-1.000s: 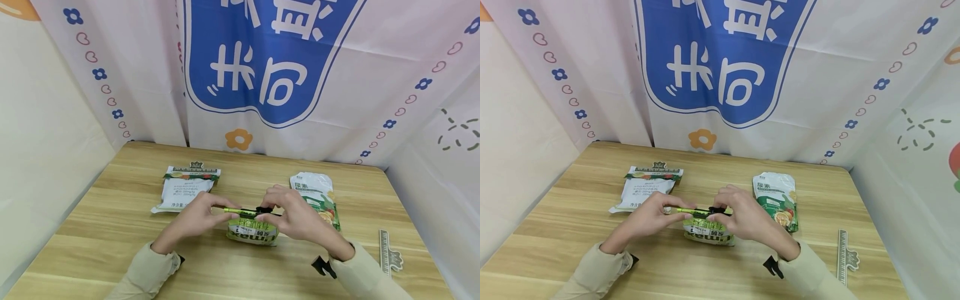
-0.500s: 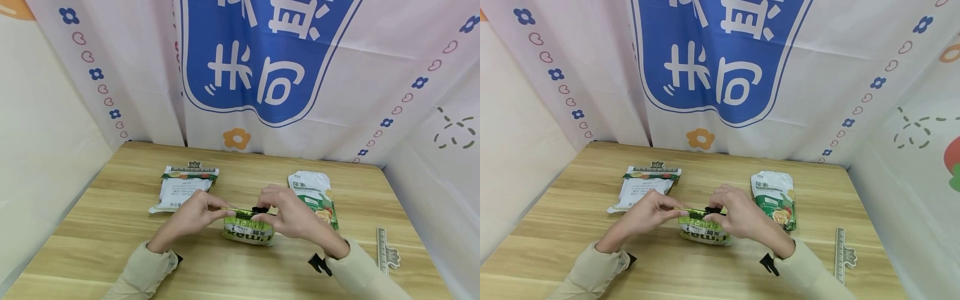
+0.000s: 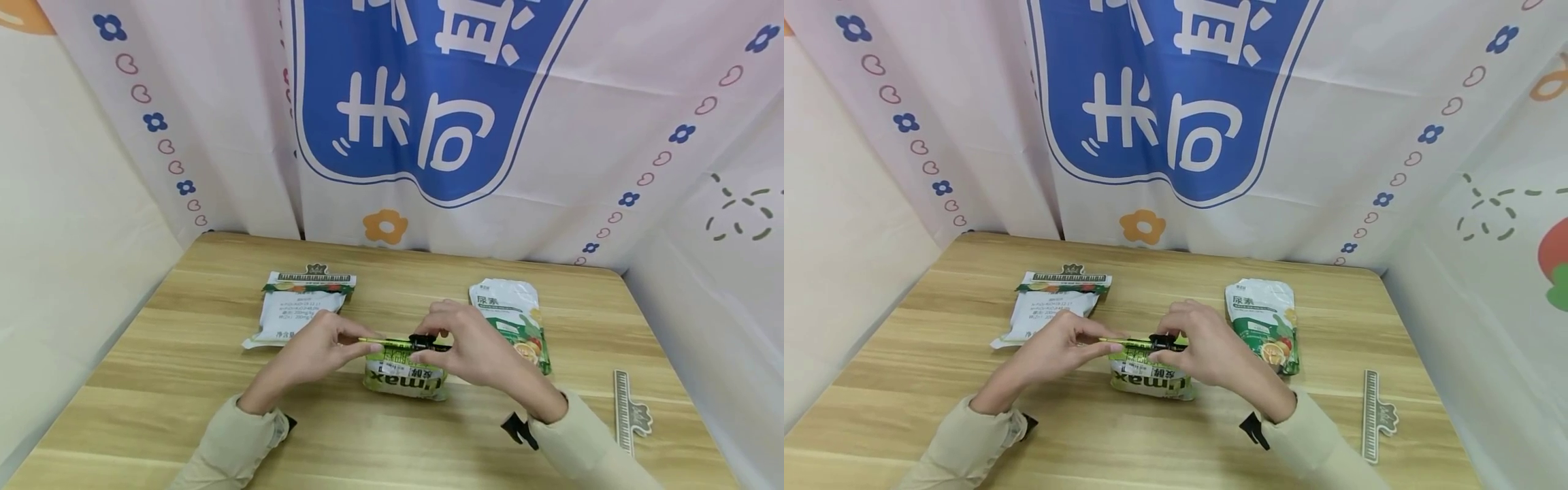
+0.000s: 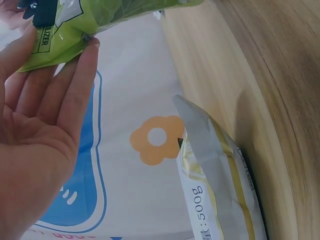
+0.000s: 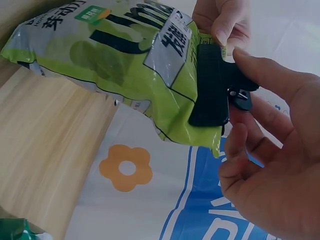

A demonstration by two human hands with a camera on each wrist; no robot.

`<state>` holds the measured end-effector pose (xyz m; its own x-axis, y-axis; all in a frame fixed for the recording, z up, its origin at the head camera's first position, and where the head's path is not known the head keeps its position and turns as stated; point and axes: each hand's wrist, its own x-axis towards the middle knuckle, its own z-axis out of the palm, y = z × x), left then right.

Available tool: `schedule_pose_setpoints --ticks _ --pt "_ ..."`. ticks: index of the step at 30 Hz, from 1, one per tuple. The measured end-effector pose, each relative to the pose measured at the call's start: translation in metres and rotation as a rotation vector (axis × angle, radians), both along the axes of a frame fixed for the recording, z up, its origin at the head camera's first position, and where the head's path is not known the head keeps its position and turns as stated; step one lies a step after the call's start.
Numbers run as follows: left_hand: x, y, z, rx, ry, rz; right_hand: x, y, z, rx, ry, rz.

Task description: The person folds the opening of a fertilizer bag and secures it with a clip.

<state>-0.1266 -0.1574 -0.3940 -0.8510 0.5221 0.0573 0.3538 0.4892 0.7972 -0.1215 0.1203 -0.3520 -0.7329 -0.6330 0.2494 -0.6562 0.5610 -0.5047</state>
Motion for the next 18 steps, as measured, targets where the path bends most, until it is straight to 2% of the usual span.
schedule_pose_setpoints --ticks 4,8,13,18 --pt "0.0 0.0 -0.001 -0.004 -0.013 0.001 -0.002 0.004 -0.006 -0.005 -0.026 0.003" --pt "0.0 0.0 -0.003 -0.01 0.012 0.003 -0.003 0.011 -0.014 -0.012 -0.108 -0.03" --pt "-0.002 0.0 -0.005 -0.008 0.04 0.013 -0.006 0.026 -0.035 -0.069 -0.3 -0.11" --pt "-0.002 -0.001 -0.006 -0.004 0.026 0.033 -0.007 0.031 -0.062 -0.174 -0.519 -0.158"
